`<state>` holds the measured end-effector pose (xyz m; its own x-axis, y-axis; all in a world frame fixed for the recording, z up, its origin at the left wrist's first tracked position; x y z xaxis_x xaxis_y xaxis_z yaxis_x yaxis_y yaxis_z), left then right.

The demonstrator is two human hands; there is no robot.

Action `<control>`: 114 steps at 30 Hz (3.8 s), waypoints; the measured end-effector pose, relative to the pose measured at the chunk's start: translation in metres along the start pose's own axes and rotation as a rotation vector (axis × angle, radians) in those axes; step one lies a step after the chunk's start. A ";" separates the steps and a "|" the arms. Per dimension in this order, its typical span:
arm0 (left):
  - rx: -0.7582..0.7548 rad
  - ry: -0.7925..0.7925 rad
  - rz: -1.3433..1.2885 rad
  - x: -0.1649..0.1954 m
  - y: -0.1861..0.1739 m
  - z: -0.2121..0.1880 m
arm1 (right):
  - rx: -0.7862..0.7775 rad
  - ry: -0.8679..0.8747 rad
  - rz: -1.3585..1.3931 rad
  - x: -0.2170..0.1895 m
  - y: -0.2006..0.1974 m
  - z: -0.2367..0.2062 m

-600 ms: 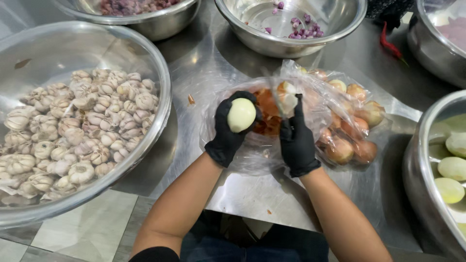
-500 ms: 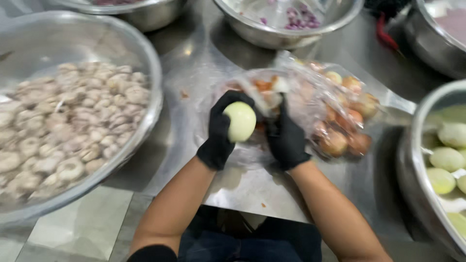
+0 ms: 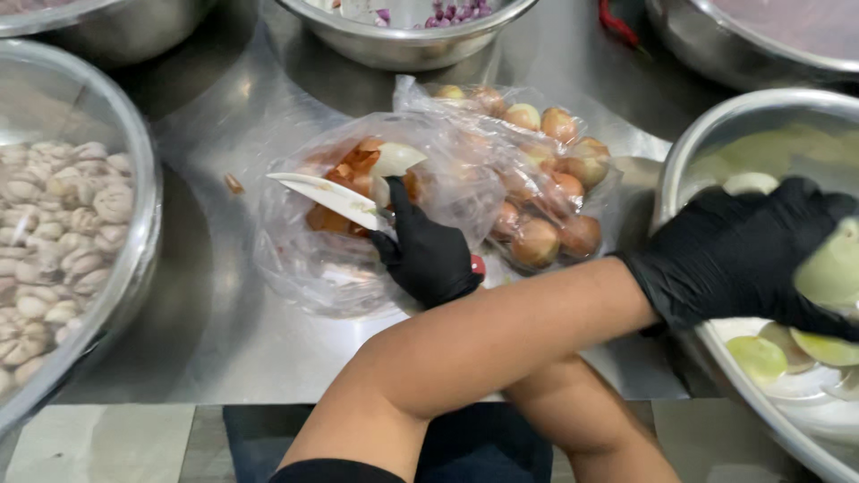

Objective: The person peels onions one at a time with a small paring knife over a plastic bag on a stainless steel prep table, letting the skins fall into the bag, and places the peeled onions into a large metal bowl. They continue through a pile of unpeeled onions, occasionally repositioning the bag and reaching for the next onion.

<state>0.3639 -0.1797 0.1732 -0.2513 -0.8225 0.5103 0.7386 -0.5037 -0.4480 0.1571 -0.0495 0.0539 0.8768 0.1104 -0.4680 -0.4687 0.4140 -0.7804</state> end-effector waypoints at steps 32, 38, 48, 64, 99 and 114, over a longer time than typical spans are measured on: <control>-0.375 -0.904 -0.737 -0.196 -0.042 -0.034 | -0.121 -0.140 0.276 0.020 0.078 -0.022; -0.383 -0.466 0.260 -0.207 -0.063 -0.056 | -0.124 -0.126 0.244 0.013 0.079 -0.021; -1.032 -0.730 1.056 -0.223 -0.126 -0.073 | -0.129 -0.086 0.190 0.021 0.076 -0.013; -0.567 -0.427 0.654 -0.232 -0.041 -0.036 | -0.156 -0.149 0.311 0.014 0.076 -0.024; 0.336 -0.433 -0.784 -0.161 -0.353 -0.163 | -0.065 0.178 -0.030 0.009 0.005 0.016; 0.225 -0.475 -0.408 -0.174 -0.306 -0.229 | 0.202 -0.174 0.228 0.005 -0.039 0.003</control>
<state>0.0387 0.0571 0.0528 -0.2730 -0.3457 0.8978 0.7685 -0.6397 -0.0126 0.1795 -0.0626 0.0830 0.7653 0.3654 -0.5298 -0.6391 0.5293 -0.5581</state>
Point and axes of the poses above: each hand's wrist, its own z-axis towards the middle knuckle, its own y-axis out of the palm, x = y × z, the point moved 8 cm from there along z, towards the middle knuckle, and after that the axes turned 1 degree about x, right-handed, at the moved point
